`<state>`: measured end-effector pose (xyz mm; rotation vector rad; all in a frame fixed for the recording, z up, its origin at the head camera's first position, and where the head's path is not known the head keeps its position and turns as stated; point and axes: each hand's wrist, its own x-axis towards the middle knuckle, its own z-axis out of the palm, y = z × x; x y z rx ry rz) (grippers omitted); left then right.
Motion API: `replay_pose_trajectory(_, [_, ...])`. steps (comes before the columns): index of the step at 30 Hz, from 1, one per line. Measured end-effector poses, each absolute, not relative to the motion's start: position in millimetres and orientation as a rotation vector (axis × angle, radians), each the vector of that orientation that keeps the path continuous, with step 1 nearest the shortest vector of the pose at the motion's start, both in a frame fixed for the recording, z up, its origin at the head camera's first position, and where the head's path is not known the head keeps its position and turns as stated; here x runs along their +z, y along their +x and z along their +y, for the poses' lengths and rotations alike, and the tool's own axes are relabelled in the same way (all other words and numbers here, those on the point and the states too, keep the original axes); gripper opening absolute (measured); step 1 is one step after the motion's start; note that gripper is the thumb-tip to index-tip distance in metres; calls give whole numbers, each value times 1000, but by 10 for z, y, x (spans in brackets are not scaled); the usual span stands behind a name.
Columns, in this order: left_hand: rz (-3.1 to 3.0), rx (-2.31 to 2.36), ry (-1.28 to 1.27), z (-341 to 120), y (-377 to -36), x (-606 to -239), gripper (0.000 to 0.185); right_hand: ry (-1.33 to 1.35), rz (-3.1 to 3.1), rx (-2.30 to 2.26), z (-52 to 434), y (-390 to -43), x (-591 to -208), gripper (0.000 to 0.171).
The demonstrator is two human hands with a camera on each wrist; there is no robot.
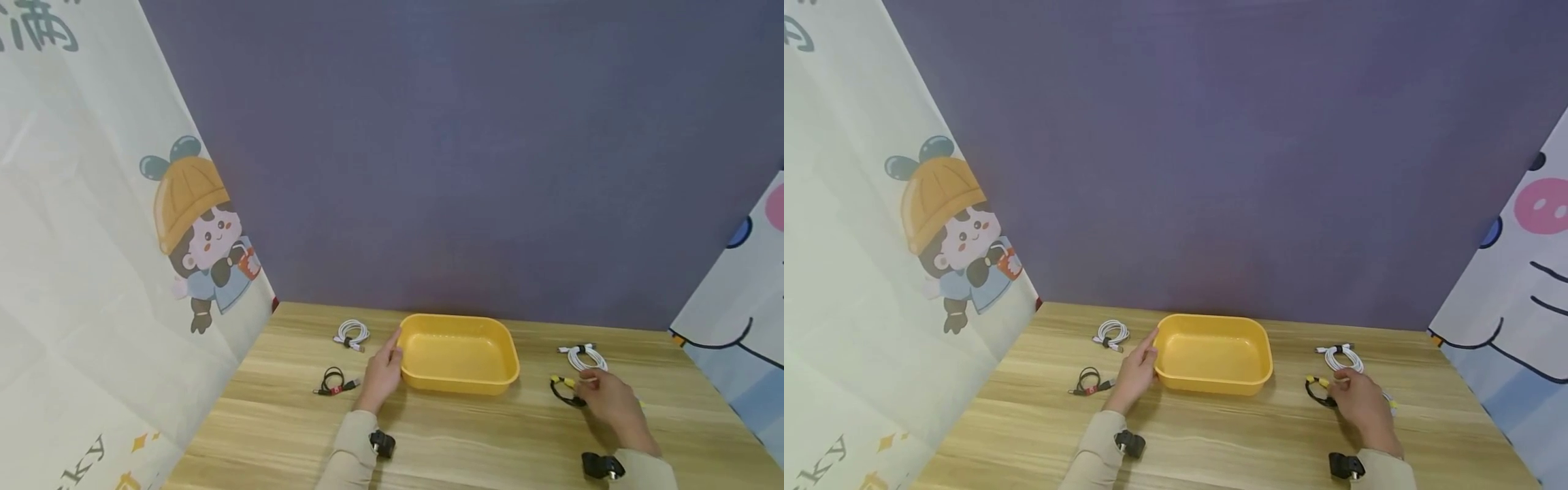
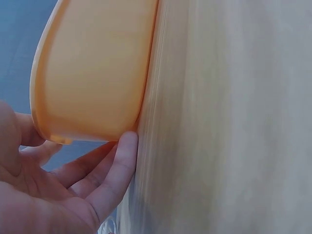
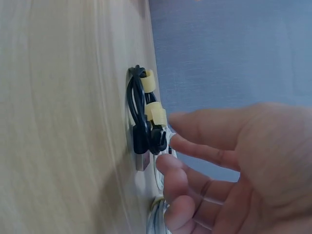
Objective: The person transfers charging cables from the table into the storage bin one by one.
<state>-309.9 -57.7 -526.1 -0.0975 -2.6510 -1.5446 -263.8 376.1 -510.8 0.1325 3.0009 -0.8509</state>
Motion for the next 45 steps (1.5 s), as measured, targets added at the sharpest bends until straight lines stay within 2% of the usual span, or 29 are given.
replay_pose_trajectory(21, [-2642, -1578, -76, -584, -3083, -5265, 47, 194, 2979, -785, 3676, -2641, -5171, 21])
replay_pose_trajectory(30, [-2643, -1565, -88, -565, -3089, -5236, 48, 166, 2922, -862, 3579, -2651, -5144, 26])
replay_pose_trajectory(45, [-2639, -1561, -91, -584, -3072, -5223, 47, 261, 2993, -975, 3464, -2677, -5173, 31])
